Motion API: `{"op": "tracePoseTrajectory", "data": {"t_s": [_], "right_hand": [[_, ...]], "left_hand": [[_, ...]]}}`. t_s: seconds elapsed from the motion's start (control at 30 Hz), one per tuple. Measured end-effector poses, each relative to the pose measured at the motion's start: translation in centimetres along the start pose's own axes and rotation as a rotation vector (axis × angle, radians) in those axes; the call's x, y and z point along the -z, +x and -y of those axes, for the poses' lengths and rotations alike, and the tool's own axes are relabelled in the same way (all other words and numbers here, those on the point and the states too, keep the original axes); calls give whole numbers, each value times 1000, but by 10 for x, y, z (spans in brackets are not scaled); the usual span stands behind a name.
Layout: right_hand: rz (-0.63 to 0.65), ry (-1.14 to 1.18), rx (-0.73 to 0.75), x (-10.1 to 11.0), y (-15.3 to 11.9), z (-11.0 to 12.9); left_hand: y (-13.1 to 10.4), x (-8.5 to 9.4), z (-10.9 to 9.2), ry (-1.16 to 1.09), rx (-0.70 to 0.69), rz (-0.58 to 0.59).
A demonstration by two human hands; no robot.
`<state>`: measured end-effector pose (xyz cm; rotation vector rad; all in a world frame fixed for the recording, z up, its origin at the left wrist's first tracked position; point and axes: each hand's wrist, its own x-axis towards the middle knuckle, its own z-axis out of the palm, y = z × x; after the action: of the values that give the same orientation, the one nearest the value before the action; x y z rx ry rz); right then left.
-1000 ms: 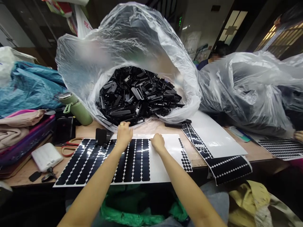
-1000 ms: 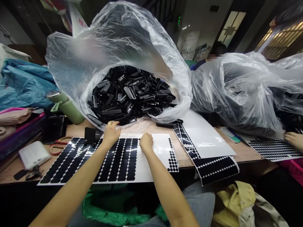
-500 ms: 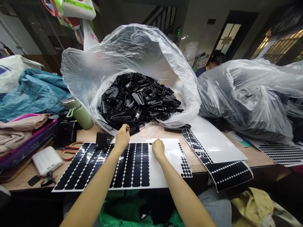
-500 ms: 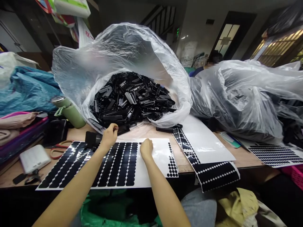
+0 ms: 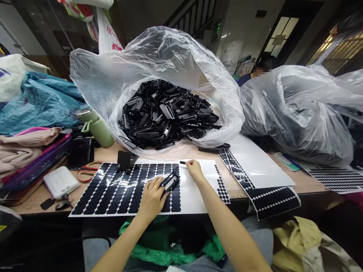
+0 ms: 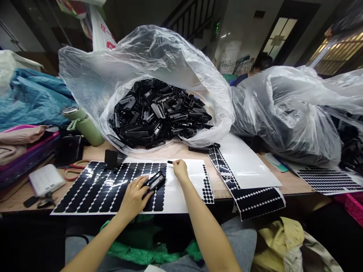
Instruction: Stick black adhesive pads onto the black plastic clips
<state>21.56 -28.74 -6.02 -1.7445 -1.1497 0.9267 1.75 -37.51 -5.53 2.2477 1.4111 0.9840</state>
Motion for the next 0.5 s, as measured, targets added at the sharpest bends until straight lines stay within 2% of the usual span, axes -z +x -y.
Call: {"op": "tracePoseTrajectory", "data": {"t_s": [0.1,0.17,0.2,0.27,0.33,0.43,0.5], "right_hand": [[78,101,17,17,-23,11],[161,158,51,32,-46,21],[214,184,68,40,-58,26],[316,209,80,53,-80,36],[339,174,82,61,-99,44],[309,110,128,60,-118,50],[337,101,174,54,-125,51]], "left_hand": [[11,11,-8,-387,403,-23],[20,20,-16,-733,666,51],[24,25,-19,-880,751,107],[31,31,-27,-1063,848,184],[35,32,-35,-1136,917,195],[36,27,-48,-1212,1016,183],[35,21,-55,-1271,1048,200]]}}
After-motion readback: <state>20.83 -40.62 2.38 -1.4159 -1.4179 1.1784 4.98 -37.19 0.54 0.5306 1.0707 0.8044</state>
